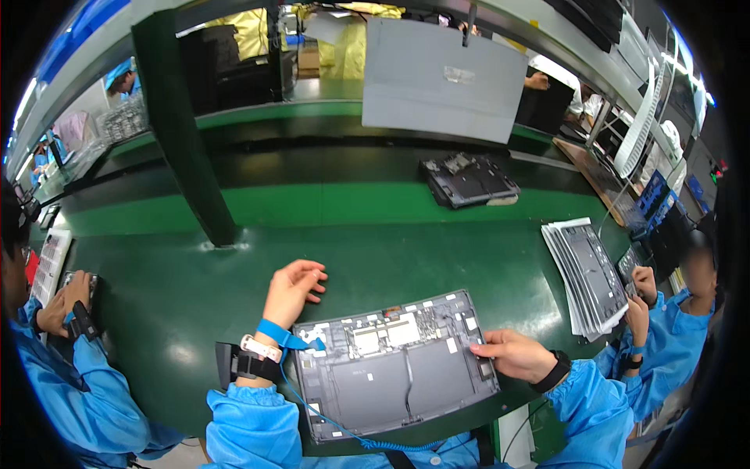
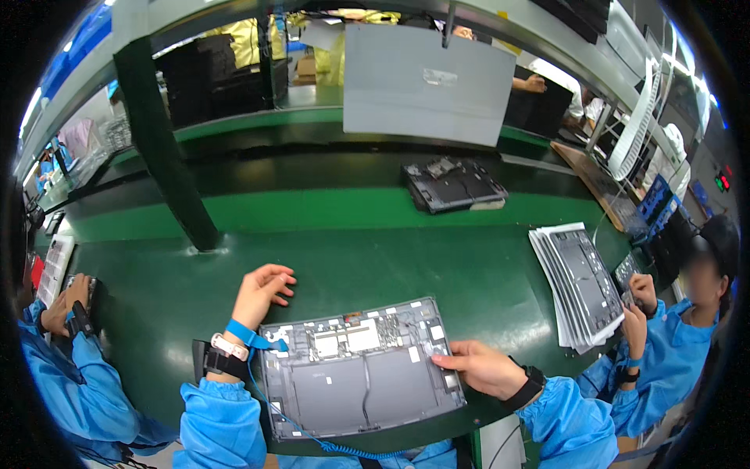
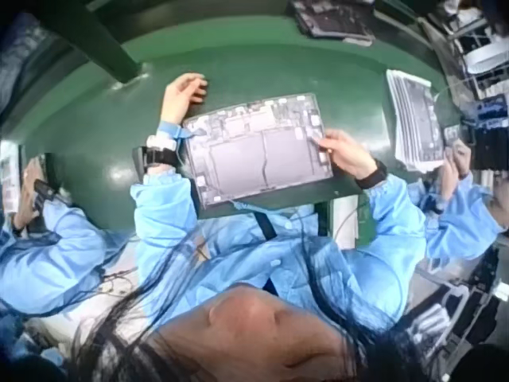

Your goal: Assembling internal components of laptops on an assembly line by connecting ribbon cables to the motherboard.

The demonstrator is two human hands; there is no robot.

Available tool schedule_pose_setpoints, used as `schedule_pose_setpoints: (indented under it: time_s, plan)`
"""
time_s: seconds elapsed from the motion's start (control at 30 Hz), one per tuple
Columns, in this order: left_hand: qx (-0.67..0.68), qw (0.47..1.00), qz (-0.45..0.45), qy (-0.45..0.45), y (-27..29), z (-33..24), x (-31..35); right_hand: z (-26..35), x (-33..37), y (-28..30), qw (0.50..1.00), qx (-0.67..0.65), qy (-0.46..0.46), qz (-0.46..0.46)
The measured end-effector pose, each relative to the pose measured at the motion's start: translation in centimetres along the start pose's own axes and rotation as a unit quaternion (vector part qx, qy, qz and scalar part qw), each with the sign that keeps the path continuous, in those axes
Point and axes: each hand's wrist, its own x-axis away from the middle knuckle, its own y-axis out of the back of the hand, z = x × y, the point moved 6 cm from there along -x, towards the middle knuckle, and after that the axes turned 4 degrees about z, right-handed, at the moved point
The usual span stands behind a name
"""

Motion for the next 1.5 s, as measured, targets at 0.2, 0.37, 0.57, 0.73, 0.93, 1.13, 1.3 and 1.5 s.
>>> schedule_pose_setpoints:
  time_s: [0.2,0.37,0.57,0.73,0.93,1.13,1.3,1.5]
  plan:
    - [0.065,0.998,-0.021,0.018,-0.1,0.4,0.1,-0.4,0.0,1.3,0.994,-0.090,0.022,-0.065]
    - [0.133,0.984,-0.117,-0.009,2.1,0.0,-0.2,4.4,-2.3,5.4,0.983,-0.111,0.110,-0.096]
    - [0.088,0.982,-0.166,-0.025,2.2,0.1,-0.4,14.7,-13.5,5.6,0.957,-0.129,0.260,-0.002]
    - [-0.015,0.989,-0.144,-0.025,1.6,-0.1,-0.5,19.3,-26.3,-1.4,0.938,-0.160,0.304,0.053]
    - [-0.054,0.990,-0.131,-0.015,1.3,-0.5,-0.1,19.8,-38.4,-11.7,0.924,-0.239,0.283,0.098]
    - [-0.051,0.987,-0.151,-0.018,1.9,-0.4,0.3,20.0,-37.2,-16.5,0.936,-0.183,0.297,0.052]
    - [-0.042,0.990,-0.135,-0.027,1.5,-0.6,-0.1,25.2,-34.3,-4.4,0.889,0.125,0.397,-0.194]
    - [-0.066,0.987,-0.143,-0.024,1.5,-0.9,0.0,27.9,-18.2,13.0,0.550,0.464,0.307,-0.623]
